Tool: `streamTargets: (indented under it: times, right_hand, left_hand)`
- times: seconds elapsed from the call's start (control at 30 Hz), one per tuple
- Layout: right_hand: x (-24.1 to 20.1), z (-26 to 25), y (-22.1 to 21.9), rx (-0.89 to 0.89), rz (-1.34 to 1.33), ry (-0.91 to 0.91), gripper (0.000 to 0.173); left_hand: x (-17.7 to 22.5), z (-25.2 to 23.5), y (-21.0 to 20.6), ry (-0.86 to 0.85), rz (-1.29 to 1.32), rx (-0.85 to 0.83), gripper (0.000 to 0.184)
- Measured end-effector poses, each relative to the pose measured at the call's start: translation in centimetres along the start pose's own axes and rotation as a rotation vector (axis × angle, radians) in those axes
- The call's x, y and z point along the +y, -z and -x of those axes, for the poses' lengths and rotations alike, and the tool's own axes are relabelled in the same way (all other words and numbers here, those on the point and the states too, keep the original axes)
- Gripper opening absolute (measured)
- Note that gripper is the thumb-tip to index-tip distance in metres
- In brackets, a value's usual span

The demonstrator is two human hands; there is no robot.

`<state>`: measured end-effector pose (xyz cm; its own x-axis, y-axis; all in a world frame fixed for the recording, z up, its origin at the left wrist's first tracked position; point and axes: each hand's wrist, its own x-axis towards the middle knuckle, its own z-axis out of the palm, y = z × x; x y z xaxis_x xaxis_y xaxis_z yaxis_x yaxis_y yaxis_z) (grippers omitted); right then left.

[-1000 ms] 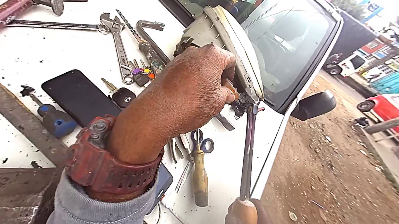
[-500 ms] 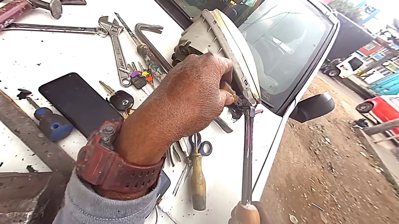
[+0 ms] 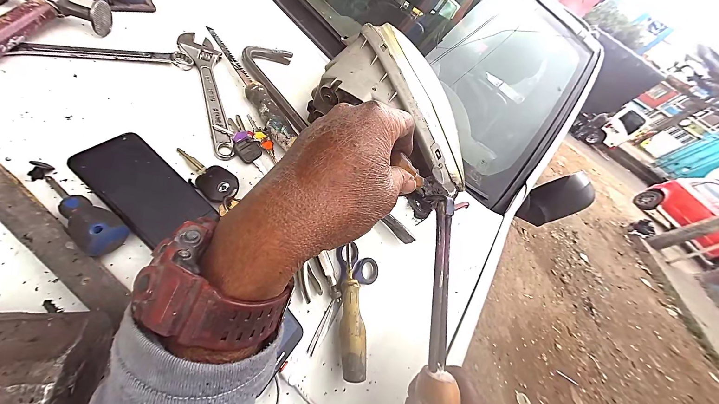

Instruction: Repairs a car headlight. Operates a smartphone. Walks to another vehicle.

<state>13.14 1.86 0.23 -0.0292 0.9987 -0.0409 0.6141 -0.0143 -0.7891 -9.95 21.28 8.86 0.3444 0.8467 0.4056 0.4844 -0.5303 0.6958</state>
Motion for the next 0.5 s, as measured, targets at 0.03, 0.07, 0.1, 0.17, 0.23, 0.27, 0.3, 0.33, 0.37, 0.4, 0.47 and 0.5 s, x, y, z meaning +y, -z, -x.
streamTargets:
  times: [0.03, 0.07, 0.1, 0.17, 0.23, 0.27, 0.3, 0.33, 0.37, 0.4, 0.47, 0.5]
  right_hand:
    - [0.03, 0.0, -0.04, 0.003, 0.0, 0.003, 0.04]
    - [0.06, 0.0, -0.08, 0.008, 0.003, 0.004, 0.04]
    - [0.04, 0.0, -0.11, 0.014, 0.011, 0.002, 0.04]
    - [-0.01, 0.01, -0.08, 0.019, 0.031, -0.007, 0.037]
    - [0.04, 0.02, 0.06, 0.016, 0.036, -0.019, 0.036]
    - [0.07, 0.01, 0.15, 0.011, 0.036, -0.025, 0.036]
    - [0.1, 0.02, 0.23, 0.008, 0.036, -0.028, 0.036]
    - [0.11, 0.04, 0.28, 0.009, 0.039, -0.028, 0.035]
    - [0.08, 0.04, 0.33, 0.01, 0.043, -0.028, 0.035]
    - [0.02, 0.04, 0.38, 0.01, 0.048, -0.03, 0.035]
    - [-0.07, 0.04, 0.51, 0.006, 0.055, -0.04, 0.035]
    - [-0.08, 0.03, 0.59, 0.002, 0.056, -0.047, 0.036]
  left_hand:
    - [-0.04, 0.0, -0.03, -0.003, -0.001, 0.0, 0.013]
    - [-0.1, -0.03, -0.07, -0.007, -0.001, -0.001, 0.012]
    - [-0.19, -0.05, -0.13, -0.016, 0.002, 0.0, 0.012]
    - [-0.21, -0.03, -0.07, -0.02, -0.002, -0.006, 0.012]
    - [-0.12, -0.05, -0.02, -0.011, -0.004, -0.009, 0.012]
    - [-0.08, -0.04, -0.01, -0.008, -0.007, -0.01, 0.013]
    - [-0.03, -0.05, 0.01, 0.0, -0.008, -0.012, 0.013]
    - [-0.02, -0.04, -0.02, 0.001, -0.003, -0.011, 0.013]
    - [-0.04, -0.03, -0.04, -0.001, -0.002, -0.009, 0.013]
    - [-0.02, 0.0, -0.02, -0.002, -0.008, -0.01, 0.013]
    - [0.11, 0.28, -0.02, -0.012, -0.011, 0.007, 0.011]
    - [0.32, 0.6, -0.03, -0.023, -0.005, 0.025, 0.01]
